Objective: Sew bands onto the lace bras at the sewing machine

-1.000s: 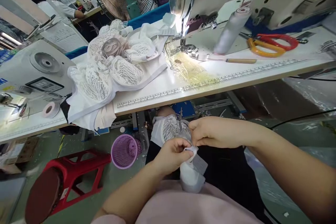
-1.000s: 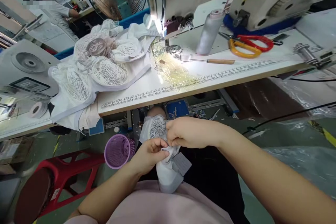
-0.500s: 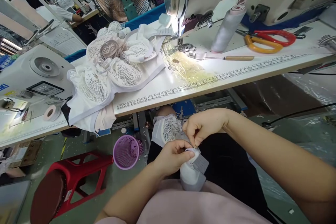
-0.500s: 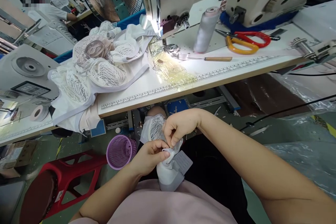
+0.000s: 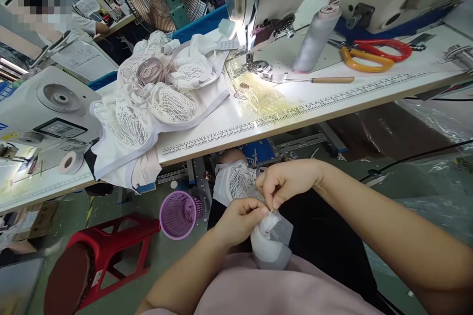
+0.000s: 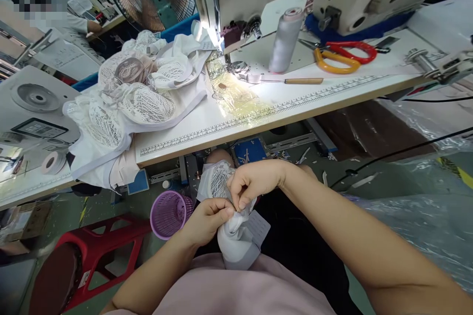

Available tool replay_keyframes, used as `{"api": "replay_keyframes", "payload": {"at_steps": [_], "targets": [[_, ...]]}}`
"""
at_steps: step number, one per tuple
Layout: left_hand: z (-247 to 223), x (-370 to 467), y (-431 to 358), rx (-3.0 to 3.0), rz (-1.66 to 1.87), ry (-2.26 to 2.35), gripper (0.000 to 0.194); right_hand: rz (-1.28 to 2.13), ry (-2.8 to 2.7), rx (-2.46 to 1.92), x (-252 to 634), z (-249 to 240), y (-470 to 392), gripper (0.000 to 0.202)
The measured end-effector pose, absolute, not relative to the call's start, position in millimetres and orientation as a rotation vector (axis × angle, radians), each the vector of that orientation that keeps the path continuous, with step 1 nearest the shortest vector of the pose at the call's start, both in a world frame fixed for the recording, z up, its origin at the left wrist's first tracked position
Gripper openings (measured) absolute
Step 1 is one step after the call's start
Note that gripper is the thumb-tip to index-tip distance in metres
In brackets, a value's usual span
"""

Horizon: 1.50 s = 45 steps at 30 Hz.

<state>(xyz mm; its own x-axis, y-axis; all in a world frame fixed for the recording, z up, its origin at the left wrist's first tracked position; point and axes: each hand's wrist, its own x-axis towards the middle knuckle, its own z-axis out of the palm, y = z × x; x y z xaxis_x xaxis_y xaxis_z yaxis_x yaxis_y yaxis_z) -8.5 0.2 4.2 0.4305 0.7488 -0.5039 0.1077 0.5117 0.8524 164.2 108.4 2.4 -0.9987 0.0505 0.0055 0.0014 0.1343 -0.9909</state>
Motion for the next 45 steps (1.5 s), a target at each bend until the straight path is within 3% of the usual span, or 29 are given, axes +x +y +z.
{"api": "replay_keyframes", "payload": {"at_steps": [9,18,45], "targets": [[-3.8,-6.9,-1.8,0.726,0.513,1.072,0.042,1.803,-2.380,-0.290,170.4,6.9,88.1,0.024],[10.4,-2.3,-2.9,0.702,0.611,1.039,0.038,1.789,-2.127,-0.530,182.5,-10.1,69.6,0.029],[4.8,1.3,-9.0,0.886,0.612,1.111,0.038,1.849,-2.081,-0.499,186.3,-12.6,63.7,0.030]]}}
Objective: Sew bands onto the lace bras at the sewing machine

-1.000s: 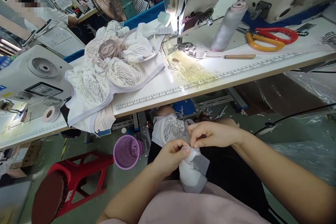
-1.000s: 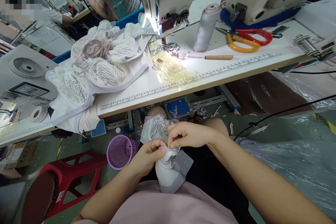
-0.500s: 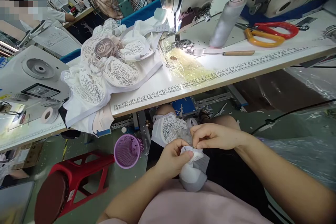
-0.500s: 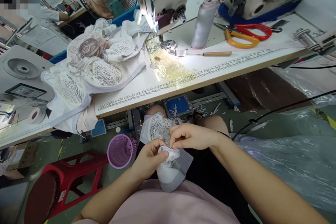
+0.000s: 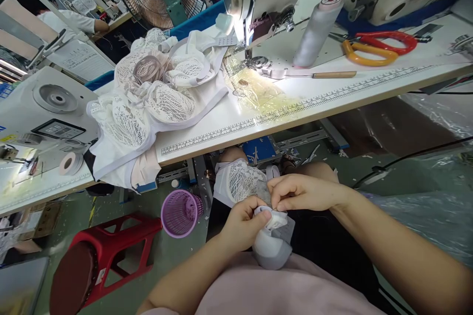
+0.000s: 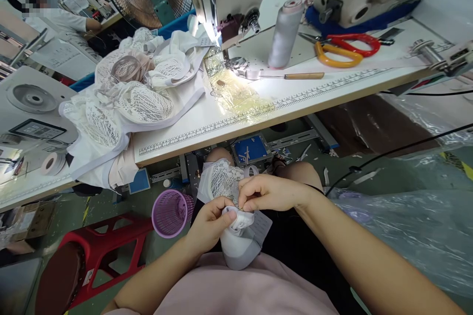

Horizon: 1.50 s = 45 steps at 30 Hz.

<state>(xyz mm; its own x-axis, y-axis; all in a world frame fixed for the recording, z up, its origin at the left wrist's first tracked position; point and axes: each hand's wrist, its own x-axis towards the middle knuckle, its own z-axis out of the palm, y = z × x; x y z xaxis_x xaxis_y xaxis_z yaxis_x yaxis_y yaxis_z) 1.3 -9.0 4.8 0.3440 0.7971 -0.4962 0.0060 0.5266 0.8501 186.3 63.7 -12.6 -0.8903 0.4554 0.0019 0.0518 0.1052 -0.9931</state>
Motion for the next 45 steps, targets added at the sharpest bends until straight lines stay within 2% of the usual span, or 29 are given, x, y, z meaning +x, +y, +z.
{"api": "replay_keyframes", "payload": {"at_steps": [13,26,45], "targets": [[-0.7,-1.1,-7.3,0.584,0.612,0.997,0.032,1.966,-1.786,-0.445,179.6,-30.8,52.4,0.033],[-0.4,-1.4,-7.1,0.597,0.649,0.975,0.031,1.950,-1.686,-0.483,180.6,-39.2,43.1,0.025],[1.1,-2.0,-6.4,0.662,0.618,0.958,0.028,1.927,-1.668,-0.497,181.2,-41.0,37.0,0.024]]}}
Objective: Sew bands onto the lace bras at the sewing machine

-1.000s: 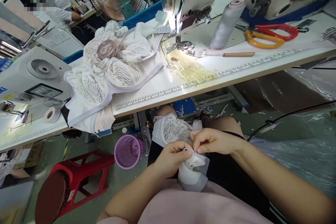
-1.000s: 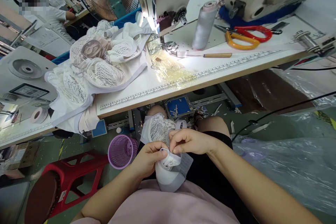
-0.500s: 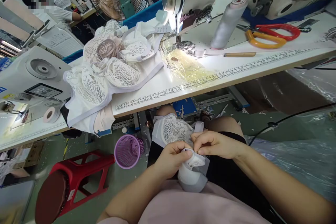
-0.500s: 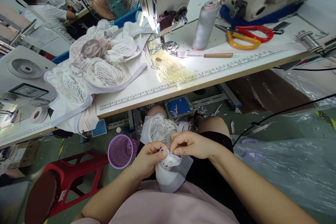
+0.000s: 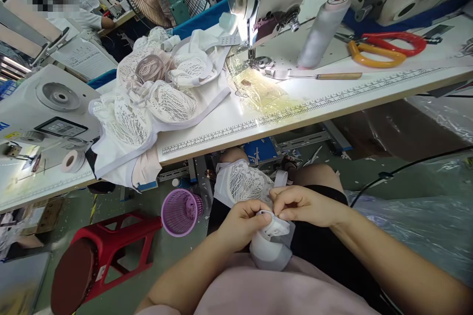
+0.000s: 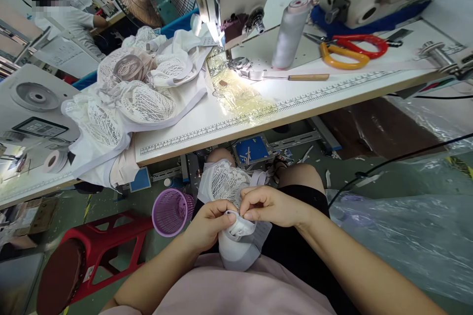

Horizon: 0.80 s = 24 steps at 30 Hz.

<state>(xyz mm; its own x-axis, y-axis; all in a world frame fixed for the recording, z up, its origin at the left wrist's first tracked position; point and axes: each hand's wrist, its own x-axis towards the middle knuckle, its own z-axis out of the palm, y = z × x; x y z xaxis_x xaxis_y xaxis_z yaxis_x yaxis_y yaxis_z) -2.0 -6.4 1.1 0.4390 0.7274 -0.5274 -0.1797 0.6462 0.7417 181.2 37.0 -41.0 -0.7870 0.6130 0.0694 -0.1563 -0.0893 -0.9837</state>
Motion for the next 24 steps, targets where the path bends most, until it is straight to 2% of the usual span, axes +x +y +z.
{"api": "replay_keyframes", "payload": {"at_steps": [17,24], "targets": [[2.9,-3.0,-4.9,0.715,0.602,0.960,0.030,1.783,-1.798,-0.589,182.8,-25.2,35.9,0.031],[4.1,-0.6,-5.4,0.691,0.582,0.992,0.033,2.131,-1.551,-0.723,183.2,-30.8,34.7,0.032]]}}
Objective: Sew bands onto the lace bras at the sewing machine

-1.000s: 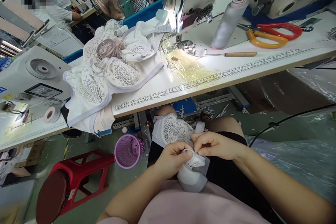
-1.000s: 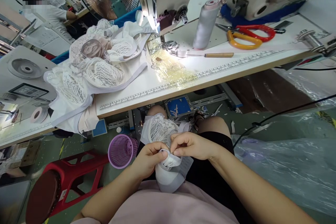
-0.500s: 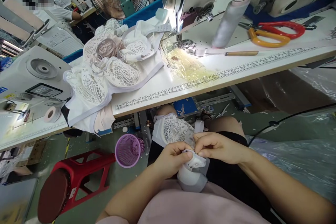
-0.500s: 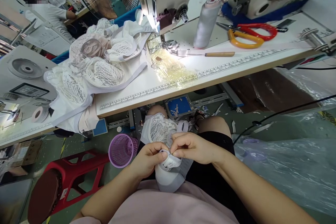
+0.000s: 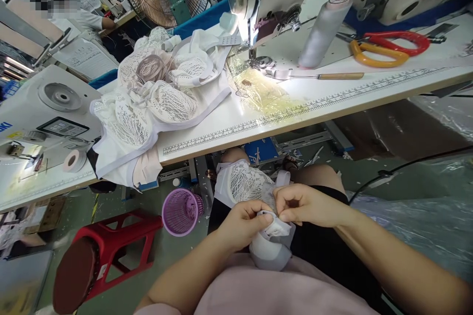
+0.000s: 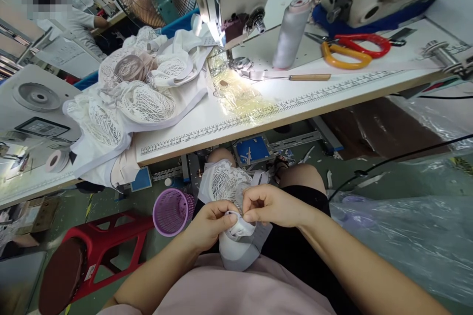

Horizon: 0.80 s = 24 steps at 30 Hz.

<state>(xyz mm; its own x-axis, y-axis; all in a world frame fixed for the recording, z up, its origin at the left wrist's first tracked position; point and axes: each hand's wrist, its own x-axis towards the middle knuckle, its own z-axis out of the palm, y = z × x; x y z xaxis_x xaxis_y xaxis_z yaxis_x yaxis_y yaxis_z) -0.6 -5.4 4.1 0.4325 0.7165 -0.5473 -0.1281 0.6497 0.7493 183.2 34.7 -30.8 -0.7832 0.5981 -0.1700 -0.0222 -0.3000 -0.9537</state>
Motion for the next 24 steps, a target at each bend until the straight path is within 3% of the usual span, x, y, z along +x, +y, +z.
{"api": "replay_keyframes", "payload": {"at_steps": [15,19,24], "targets": [[-0.1,-0.4,-3.8,0.710,0.706,1.055,0.033,1.485,-2.024,-0.790,179.5,-5.0,42.3,0.027],[-3.1,2.0,-1.3,0.646,0.833,1.145,0.029,0.947,-2.150,-0.994,179.9,6.3,41.2,0.016],[-0.1,3.6,4.2,0.563,0.952,1.133,0.027,0.460,-2.221,-0.844,158.7,12.9,32.1,0.015]]}}
